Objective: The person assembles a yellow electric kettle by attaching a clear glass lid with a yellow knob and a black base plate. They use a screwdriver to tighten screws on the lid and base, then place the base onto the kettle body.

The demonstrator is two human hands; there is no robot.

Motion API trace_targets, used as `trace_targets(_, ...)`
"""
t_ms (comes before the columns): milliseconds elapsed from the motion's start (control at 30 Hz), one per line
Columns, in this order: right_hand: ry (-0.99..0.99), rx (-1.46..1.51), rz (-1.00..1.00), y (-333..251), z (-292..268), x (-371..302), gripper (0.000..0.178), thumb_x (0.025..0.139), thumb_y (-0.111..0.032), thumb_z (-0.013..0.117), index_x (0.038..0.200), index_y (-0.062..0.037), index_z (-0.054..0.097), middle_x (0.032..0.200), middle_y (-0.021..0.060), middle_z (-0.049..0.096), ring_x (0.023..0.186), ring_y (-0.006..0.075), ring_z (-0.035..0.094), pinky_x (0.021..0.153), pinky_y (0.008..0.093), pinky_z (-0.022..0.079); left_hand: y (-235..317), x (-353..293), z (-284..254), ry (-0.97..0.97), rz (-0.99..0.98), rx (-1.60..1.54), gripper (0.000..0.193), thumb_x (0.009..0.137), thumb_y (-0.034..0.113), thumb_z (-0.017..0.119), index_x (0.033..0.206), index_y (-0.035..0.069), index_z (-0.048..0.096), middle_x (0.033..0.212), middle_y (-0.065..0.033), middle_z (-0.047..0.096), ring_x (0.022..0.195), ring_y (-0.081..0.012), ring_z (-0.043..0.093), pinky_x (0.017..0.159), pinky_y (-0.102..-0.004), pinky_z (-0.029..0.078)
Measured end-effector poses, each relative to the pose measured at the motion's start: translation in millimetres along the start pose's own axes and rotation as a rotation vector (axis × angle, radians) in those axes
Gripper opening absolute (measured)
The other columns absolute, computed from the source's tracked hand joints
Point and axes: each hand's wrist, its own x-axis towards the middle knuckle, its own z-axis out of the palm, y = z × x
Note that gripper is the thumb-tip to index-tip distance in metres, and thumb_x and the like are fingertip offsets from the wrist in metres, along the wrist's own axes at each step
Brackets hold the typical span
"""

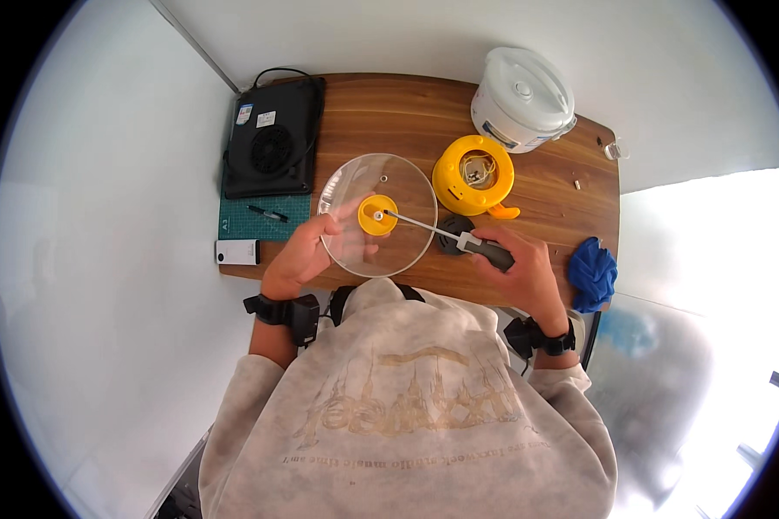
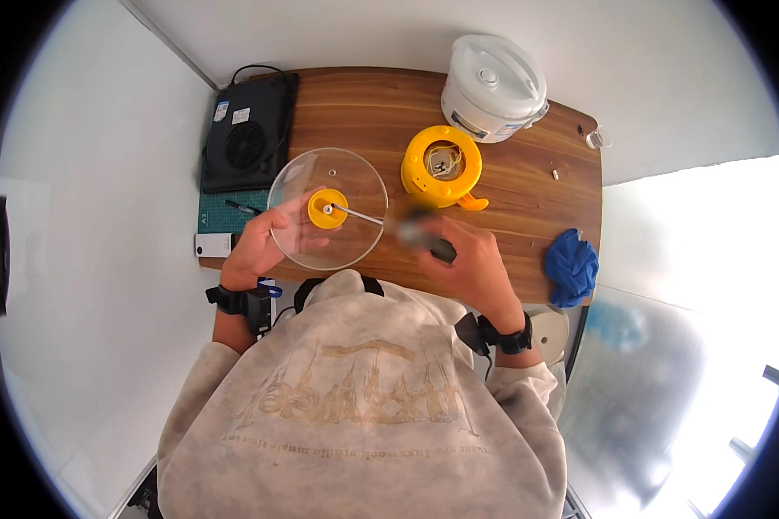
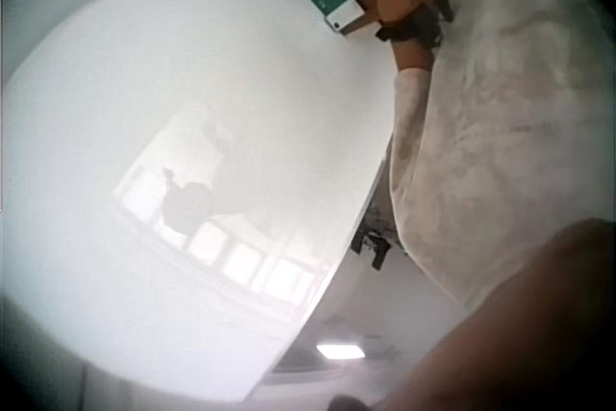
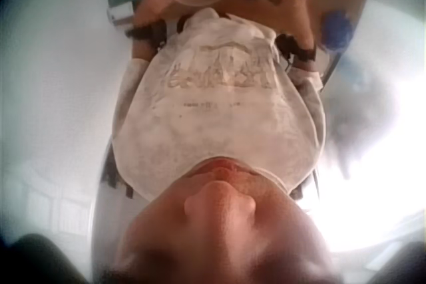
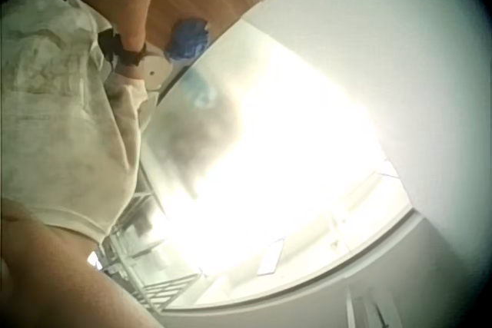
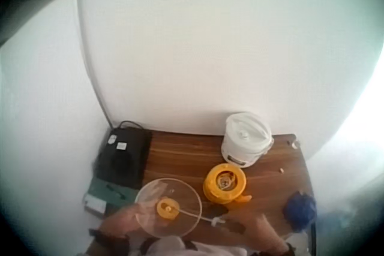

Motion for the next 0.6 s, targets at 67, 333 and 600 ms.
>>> trace_targets(67,0.013,-0.028,-0.022,-1,2,-1,0.028,0.082,-0.011,0.074,0.108,-0.0035,0.070,0.091,0.0147,0.073,0.075,0.0278,0.070,0.074,0.0315,0.055,-1,0,0,0.006,0.006,0.020,0.075,0.090,0.021,0.038,0.159,-0.002,0.021,0.157,-0.0184,0.038,0.138,-0.0317,0.045,0.111,-0.0440,0.043)
trace_targets(333,0.108,0.022,-0.044,-1,5,-1,0.025,0.081,-0.007,0.069,0.105,-0.0018,0.068,0.085,0.0132,0.071,0.072,0.0242,0.068,0.069,0.0323,0.054,2,1,9,0.011,0.013,0.073,0.075,0.089,0.020,0.038,0.159,0.000,0.020,0.155,-0.0178,0.039,0.137,-0.0307,0.046,0.111,-0.0445,0.043)
trace_targets(600,0.108,0.640,0.226,43,28,31,0.034,0.087,-0.012,0.072,0.118,-0.0031,0.061,0.099,0.0004,0.061,0.093,0.0090,0.055,0.085,0.0243,0.045,0,4,2,0.006,-0.007,0.019,0.064,0.087,0.017,0.041,0.149,0.003,0.030,0.148,-0.0228,0.044,0.136,-0.0347,0.049,0.112,-0.0479,0.042)
